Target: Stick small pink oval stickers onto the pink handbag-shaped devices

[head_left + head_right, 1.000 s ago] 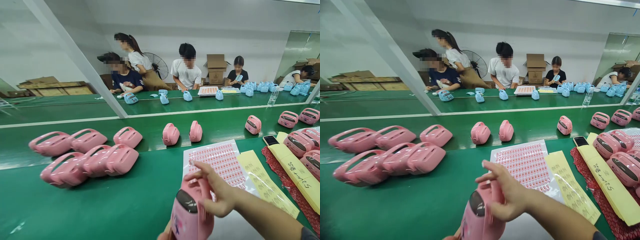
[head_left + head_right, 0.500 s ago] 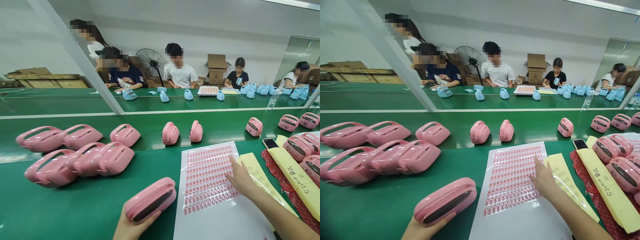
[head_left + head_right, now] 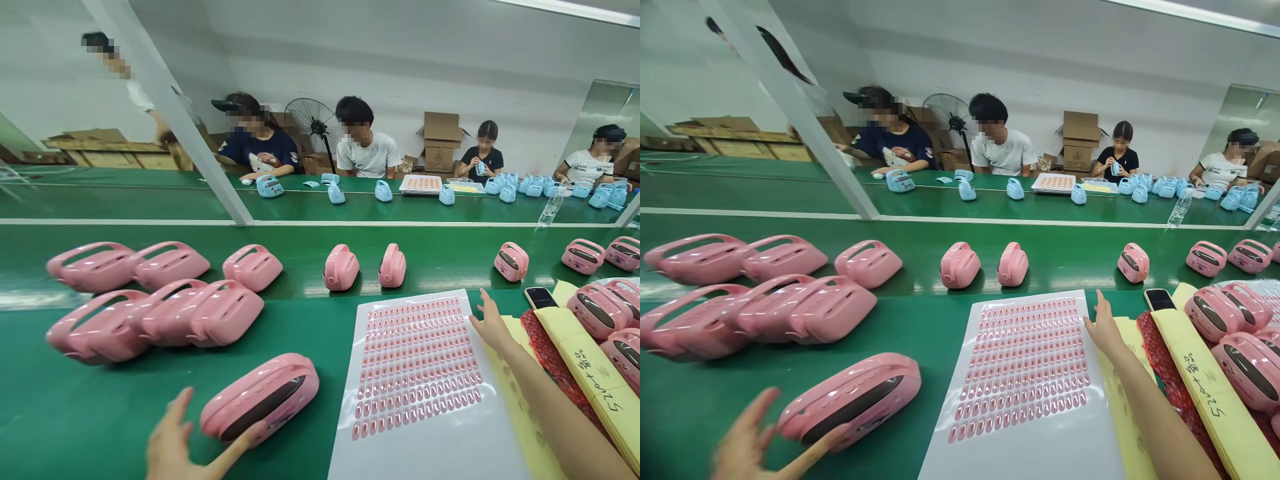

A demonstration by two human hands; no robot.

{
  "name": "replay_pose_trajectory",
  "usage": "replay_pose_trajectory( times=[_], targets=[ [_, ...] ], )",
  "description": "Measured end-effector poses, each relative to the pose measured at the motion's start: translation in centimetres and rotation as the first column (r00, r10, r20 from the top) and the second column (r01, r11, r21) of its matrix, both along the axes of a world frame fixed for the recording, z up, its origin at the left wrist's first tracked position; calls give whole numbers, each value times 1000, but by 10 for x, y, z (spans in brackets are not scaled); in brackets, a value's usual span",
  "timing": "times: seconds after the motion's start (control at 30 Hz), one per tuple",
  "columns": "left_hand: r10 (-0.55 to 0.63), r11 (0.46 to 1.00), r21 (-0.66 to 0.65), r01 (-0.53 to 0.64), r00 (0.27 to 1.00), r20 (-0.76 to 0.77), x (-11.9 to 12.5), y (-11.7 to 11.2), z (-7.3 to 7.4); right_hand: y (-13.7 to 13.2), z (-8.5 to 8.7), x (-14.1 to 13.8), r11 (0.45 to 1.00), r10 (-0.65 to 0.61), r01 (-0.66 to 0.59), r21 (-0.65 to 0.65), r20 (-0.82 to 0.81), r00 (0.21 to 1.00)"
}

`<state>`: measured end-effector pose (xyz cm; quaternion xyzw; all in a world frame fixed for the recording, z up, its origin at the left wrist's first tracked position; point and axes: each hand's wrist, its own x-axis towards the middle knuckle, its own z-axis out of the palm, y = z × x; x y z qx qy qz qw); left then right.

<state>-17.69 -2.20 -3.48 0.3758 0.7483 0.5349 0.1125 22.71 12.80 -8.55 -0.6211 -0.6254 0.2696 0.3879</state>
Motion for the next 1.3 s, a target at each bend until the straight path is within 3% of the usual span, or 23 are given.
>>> replay_pose_trajectory(
  times=[0.03,0.1,0.17,0.2,0.23,0.3,0.4,0.47,0.63,0.8,0.9,1.0,1.1,1.2,1.3],
  targets=[
    [49,991,129,-36,994,-98,8,-2,7,7,0,-4,1000,-16,16,0,-45,999],
    [9,938,340,64,978,-209,33,0,17,18,-1,-11,999,-41,41,-1,-89,995],
    [-191,922,290,256,953,-234,64,14,19,25,-3,-14,998,-56,56,-6,-107,993],
    [-326,909,218,356,931,-165,80,26,18,28,-4,-15,998,-60,59,-12,-116,992],
    [-386,905,173,388,921,-48,94,39,15,30,-4,-16,998,-59,57,-20,-122,991],
    [-326,945,109,308,905,272,114,71,6,34,-5,-18,998,-45,40,-42,-130,990],
    [-210,978,71,198,898,386,120,111,-7,37,-3,-22,998,-8,1,-58,-128,992],
    [-173,985,74,157,880,442,113,125,-12,37,-1,-22,999,11,-17,-51,-116,993],
    [-186,982,124,140,800,570,98,117,-11,33,5,-8,1000,5,-7,-31,-65,998],
    [-365,907,120,405,609,704,107,92,-6,28,13,-9,1000,-12,12,6,8,1000],
    [-422,866,148,477,540,729,111,84,-5,21,29,-29,987,17,-49,151,207,978],
    [-454,856,188,482,526,719,108,80,-6,11,51,-57,940,24,-175,293,455,890],
    [-496,831,202,518,527,690,105,75,-7,4,70,-83,894,162,-348,284,519,840],
    [-530,805,193,561,535,658,104,71,-7,1,79,-102,745,395,-612,265,565,725],
    [-550,786,173,594,542,635,100,69,-5,2,80,-111,611,458,-728,310,612,644]
  ],
)
